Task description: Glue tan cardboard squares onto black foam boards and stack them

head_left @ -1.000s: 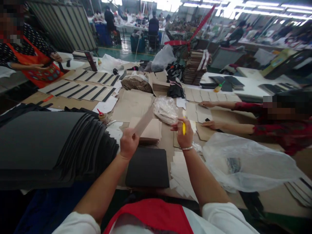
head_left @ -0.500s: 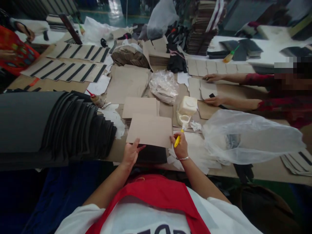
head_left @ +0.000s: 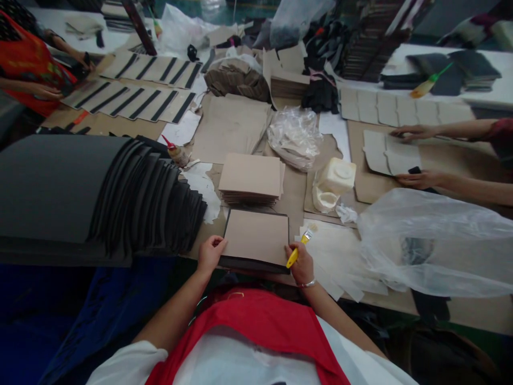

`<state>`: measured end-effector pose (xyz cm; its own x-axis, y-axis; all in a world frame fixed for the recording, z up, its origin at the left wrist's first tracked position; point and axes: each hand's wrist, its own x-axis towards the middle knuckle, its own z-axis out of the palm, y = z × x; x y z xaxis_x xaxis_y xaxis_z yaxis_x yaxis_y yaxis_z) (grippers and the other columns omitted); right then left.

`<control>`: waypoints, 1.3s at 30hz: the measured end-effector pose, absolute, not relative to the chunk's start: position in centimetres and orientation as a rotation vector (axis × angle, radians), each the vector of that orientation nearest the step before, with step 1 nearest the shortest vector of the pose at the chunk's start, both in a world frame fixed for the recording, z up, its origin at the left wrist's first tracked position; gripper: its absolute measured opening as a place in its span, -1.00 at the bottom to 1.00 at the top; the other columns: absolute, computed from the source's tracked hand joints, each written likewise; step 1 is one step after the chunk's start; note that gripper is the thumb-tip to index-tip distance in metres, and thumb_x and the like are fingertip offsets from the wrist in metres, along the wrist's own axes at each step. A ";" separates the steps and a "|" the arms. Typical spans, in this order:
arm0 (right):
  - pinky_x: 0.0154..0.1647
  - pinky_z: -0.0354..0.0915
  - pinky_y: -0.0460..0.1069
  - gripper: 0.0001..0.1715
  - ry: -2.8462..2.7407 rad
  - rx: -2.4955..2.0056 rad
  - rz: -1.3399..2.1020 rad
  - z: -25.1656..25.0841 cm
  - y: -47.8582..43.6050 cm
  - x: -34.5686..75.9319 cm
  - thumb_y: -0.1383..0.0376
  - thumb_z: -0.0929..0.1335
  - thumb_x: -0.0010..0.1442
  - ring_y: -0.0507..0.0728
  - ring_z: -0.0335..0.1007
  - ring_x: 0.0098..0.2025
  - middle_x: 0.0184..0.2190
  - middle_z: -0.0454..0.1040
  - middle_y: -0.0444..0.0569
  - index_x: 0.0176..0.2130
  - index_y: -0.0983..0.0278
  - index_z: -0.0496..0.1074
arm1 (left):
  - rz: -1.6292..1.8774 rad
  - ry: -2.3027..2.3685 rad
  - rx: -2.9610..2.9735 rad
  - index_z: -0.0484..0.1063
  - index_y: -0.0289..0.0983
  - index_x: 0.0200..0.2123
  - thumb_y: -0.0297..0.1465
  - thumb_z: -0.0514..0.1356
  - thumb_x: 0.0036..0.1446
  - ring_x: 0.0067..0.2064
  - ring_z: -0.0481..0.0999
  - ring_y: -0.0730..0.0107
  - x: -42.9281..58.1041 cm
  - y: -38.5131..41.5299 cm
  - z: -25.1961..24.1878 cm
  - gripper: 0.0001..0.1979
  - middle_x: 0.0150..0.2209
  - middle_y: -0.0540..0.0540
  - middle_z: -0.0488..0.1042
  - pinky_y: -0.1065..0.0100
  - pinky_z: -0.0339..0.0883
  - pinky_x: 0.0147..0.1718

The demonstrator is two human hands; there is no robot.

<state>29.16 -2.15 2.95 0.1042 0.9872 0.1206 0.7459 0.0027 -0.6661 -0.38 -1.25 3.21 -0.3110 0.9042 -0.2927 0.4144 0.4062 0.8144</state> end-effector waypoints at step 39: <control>-0.45 0.15 -0.04 -0.77 -1.821 -2.047 0.574 3.3 -0.4 28.2 0.16 0.23 0.17 0.10 0.32 -0.48 -0.45 0.42 -0.02 -0.27 0.27 0.31 | 0.540 1.962 1.244 0.44 -0.30 -0.46 -0.29 0.20 -0.02 -0.42 0.45 0.40 -0.6 0.4 3.8 -0.83 -0.49 -0.05 0.48 0.43 0.22 -0.41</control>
